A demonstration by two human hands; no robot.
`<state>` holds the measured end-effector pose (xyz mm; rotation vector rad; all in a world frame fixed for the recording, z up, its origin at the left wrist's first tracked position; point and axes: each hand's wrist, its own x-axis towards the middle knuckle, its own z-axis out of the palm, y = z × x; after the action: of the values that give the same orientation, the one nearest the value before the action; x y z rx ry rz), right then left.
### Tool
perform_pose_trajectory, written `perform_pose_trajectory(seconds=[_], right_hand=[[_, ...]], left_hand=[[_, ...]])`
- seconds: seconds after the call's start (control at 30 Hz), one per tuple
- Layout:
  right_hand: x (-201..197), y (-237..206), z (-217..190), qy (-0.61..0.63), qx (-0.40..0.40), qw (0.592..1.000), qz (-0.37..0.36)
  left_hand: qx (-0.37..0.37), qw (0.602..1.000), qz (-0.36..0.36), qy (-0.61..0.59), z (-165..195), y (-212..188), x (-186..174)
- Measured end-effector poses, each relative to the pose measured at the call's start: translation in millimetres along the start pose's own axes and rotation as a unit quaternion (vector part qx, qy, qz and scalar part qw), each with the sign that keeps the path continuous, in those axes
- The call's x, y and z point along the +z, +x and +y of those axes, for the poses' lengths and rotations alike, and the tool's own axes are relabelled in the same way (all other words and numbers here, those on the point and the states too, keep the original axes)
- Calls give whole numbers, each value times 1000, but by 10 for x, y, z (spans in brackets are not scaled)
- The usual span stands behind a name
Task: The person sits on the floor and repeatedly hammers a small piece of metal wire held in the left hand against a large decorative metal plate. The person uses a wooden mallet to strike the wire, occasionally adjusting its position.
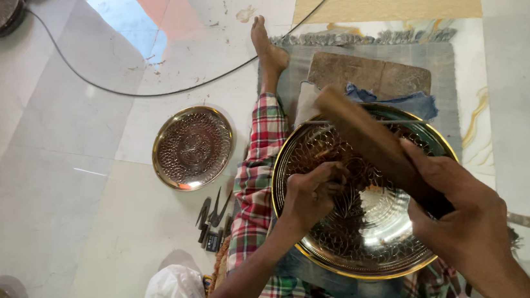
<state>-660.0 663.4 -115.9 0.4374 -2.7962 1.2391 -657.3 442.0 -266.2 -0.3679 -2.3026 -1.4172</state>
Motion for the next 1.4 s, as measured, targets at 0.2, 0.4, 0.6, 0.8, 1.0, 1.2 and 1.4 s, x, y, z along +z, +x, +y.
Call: perform_pose_trajectory(seconds=[0.2, 0.4, 0.6, 0.8, 1.0, 1.2, 1.4], right_hand=[[378, -781, 464, -77, 135, 986, -51], [1057, -1850, 426, -96, 136, 978, 125], [1752, -2745, 308, -51, 204, 969, 132], [1893, -3016, 203, 178, 181, 939, 231], [1688, -2642, -184, 77, 162, 974, 139], [1410, -2121, -843, 23, 63, 997, 44], [1361, -1911, -1438, -425, -10, 869, -254]], left_hand=[[42, 987, -156, -15, -99, -183, -229], [144, 920, -356, 73, -38, -101, -506], [188, 846, -485, 119, 15, -207, -711], [39, 975, -218, 34, 134, -1079, -967], [-51, 997, 57, -7, 224, -1832, -932], [-47, 994, 91, -29, 228, -2106, -1196], [-64, 995, 77, 22, 209, -2429, -1621]])
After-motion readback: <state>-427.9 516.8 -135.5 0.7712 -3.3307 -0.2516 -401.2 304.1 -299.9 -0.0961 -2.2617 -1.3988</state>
